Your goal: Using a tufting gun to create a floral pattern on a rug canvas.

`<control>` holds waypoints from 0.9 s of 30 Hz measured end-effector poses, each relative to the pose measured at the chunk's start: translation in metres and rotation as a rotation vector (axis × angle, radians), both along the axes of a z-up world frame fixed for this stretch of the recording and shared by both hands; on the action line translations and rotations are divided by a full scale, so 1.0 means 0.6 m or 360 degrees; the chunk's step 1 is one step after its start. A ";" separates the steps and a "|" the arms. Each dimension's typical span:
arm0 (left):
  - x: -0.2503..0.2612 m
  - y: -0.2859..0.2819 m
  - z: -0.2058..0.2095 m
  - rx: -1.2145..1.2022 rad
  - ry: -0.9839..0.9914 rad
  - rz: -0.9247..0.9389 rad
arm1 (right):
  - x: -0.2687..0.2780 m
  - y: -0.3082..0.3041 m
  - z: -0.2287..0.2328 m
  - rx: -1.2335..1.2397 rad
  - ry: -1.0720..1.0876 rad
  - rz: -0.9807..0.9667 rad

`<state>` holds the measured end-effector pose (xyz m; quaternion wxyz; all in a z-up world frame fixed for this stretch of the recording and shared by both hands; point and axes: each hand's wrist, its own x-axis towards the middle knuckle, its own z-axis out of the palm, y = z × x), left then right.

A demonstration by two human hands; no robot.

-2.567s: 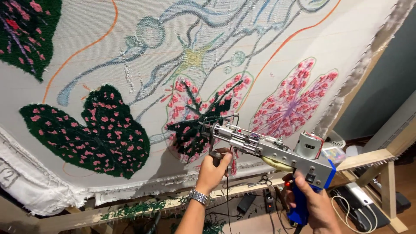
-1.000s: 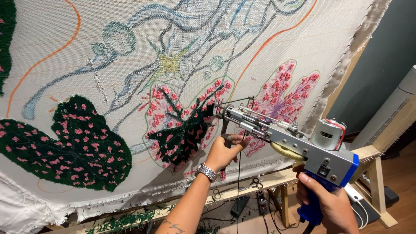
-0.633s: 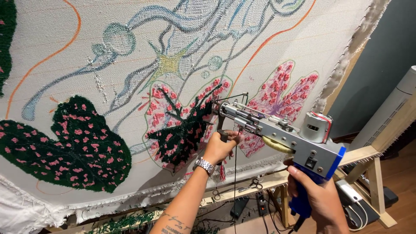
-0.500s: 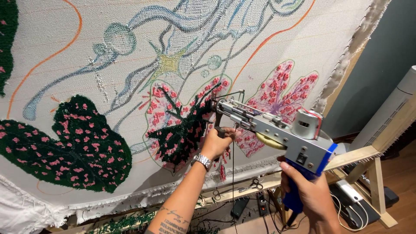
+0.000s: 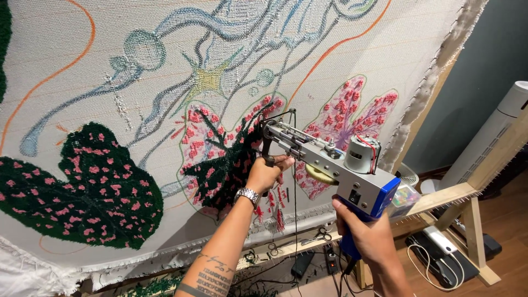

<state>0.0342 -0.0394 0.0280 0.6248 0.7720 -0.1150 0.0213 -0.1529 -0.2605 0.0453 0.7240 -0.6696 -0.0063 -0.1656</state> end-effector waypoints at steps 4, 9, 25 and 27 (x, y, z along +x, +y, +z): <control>0.009 0.002 -0.001 -0.0034 -0.0062 -0.0123 | 0.001 0.003 -0.002 0.0049 0.0011 -0.0023; 0.040 0.006 -0.013 -0.0215 -0.0065 -0.0228 | 0.004 0.002 0.009 0.0017 0.0003 -0.0042; 0.033 0.005 0.023 -0.0205 -0.0083 -0.0181 | 0.015 -0.008 0.027 0.0141 -0.0121 0.0063; 0.006 0.002 0.053 -0.0142 -0.0048 -0.0122 | 0.014 -0.004 0.033 0.0155 -0.0120 0.0080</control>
